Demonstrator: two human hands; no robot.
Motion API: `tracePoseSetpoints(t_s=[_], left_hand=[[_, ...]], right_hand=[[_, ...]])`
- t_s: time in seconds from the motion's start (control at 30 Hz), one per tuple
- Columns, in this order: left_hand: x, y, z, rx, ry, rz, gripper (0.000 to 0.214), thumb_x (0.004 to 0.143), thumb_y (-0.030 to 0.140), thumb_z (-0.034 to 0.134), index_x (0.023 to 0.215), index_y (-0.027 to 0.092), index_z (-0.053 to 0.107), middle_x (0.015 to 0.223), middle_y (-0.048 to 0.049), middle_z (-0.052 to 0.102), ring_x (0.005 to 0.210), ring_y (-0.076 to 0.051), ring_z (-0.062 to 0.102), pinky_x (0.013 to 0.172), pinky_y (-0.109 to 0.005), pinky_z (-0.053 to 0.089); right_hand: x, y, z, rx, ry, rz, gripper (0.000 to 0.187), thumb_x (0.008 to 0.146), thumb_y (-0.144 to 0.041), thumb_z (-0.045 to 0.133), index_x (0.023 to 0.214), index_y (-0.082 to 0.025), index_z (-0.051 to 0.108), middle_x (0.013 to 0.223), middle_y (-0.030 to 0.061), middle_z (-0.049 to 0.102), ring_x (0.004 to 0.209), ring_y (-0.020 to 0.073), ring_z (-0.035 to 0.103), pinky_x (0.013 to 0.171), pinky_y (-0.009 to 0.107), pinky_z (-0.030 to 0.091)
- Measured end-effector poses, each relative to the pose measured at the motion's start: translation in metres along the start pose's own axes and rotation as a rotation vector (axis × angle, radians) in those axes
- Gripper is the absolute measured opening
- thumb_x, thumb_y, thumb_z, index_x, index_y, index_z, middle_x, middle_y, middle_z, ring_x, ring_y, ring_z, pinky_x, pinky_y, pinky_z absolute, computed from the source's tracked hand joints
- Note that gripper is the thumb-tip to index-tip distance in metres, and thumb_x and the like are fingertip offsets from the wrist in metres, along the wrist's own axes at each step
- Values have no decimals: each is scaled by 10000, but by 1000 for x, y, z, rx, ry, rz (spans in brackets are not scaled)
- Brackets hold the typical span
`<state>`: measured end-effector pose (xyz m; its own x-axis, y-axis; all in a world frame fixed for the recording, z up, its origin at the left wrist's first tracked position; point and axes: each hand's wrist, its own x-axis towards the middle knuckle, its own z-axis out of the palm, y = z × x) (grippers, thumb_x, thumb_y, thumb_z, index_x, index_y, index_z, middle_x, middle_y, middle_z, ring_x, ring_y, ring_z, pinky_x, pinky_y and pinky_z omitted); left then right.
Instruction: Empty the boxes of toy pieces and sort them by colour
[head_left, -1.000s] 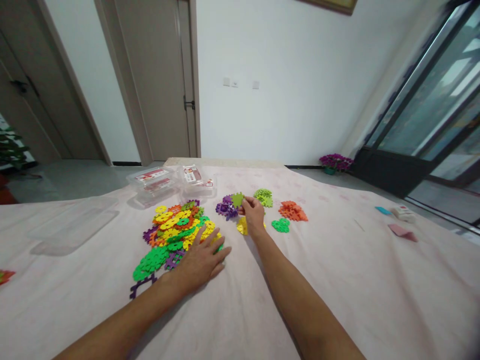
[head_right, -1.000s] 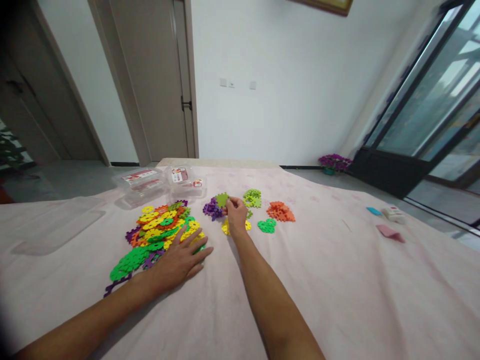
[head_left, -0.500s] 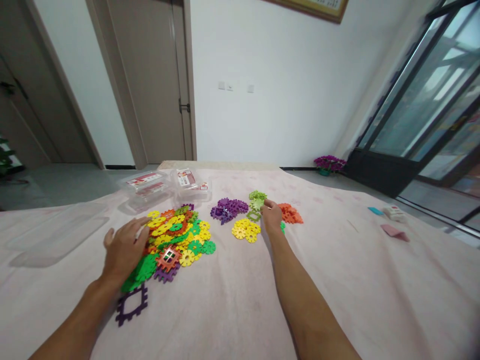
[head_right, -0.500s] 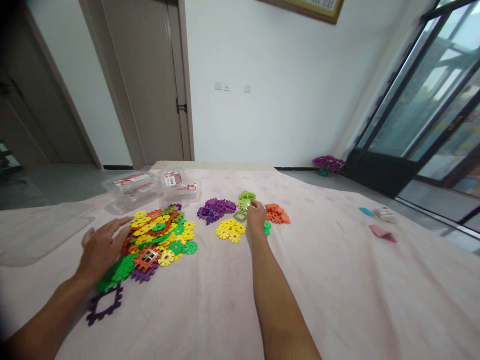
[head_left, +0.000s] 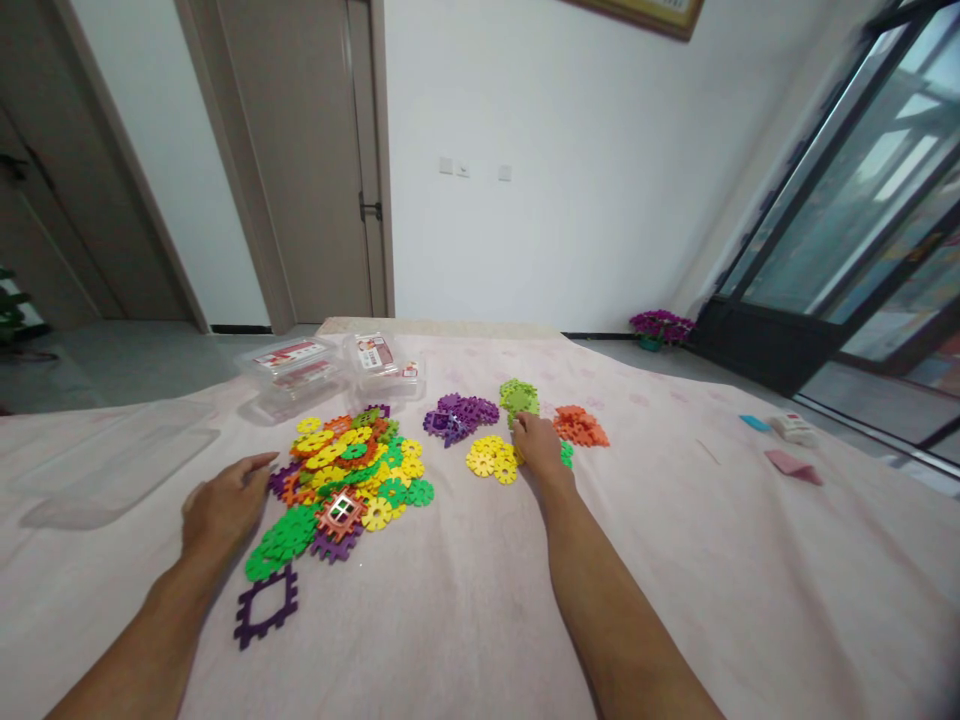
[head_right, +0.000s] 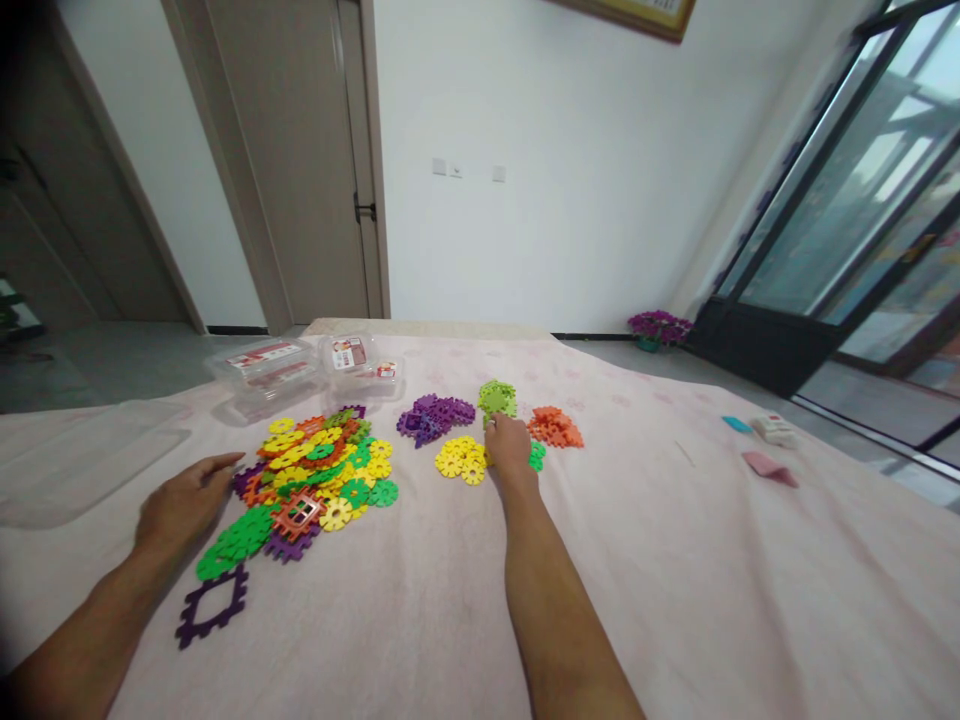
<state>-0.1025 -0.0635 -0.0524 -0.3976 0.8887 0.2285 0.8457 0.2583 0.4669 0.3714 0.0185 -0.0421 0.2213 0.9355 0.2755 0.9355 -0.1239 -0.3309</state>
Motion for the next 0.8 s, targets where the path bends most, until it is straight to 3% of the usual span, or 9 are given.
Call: tracePoseSetpoints(t_s=[0.2,0.33,0.43,0.57,0.8], left_hand=[[1,0,3,48,-24,54,492,958,443,382,1258,242,717,1183,-134,740,1115,-347,654,956,-483,470],[3,0,8,106,-38,114,492,971,418,348,1224,252,736,1292,-119,698,1170,-337,629,1004,-470,431],[3,-1,10,125,-34,164,466,963,391,363,1171,270,761,1298,-91,698,1176,-324,625,1018,-456,420],[4,-4,12,122,-20,192,457,952,401,376,1148,284,772,1285,-79,706,1168,-318,631,1007,-450,430],[6,-6,14,143,-25,207,465,950,395,361,1151,290,766,1287,-82,700,1179,-313,625,1012,-457,430]], right_hand=[[1,-1,6,2,79,-9,339,954,-238,541,1231,-144,713,1212,165,716,1158,265,632,993,332,426],[-6,-29,8,185,132,-191,271,940,-192,555,1125,-200,752,1174,82,741,1140,225,633,1021,325,431],[-21,-64,10,339,46,-415,204,906,-167,604,1013,-219,770,1051,45,764,1025,201,663,950,317,471],[-49,-106,12,419,-110,-600,158,903,-175,627,962,-213,767,969,40,755,919,180,664,859,291,479],[-79,-124,15,281,-258,-758,255,894,-331,710,1124,-220,718,1142,73,699,1060,211,609,907,302,452]])
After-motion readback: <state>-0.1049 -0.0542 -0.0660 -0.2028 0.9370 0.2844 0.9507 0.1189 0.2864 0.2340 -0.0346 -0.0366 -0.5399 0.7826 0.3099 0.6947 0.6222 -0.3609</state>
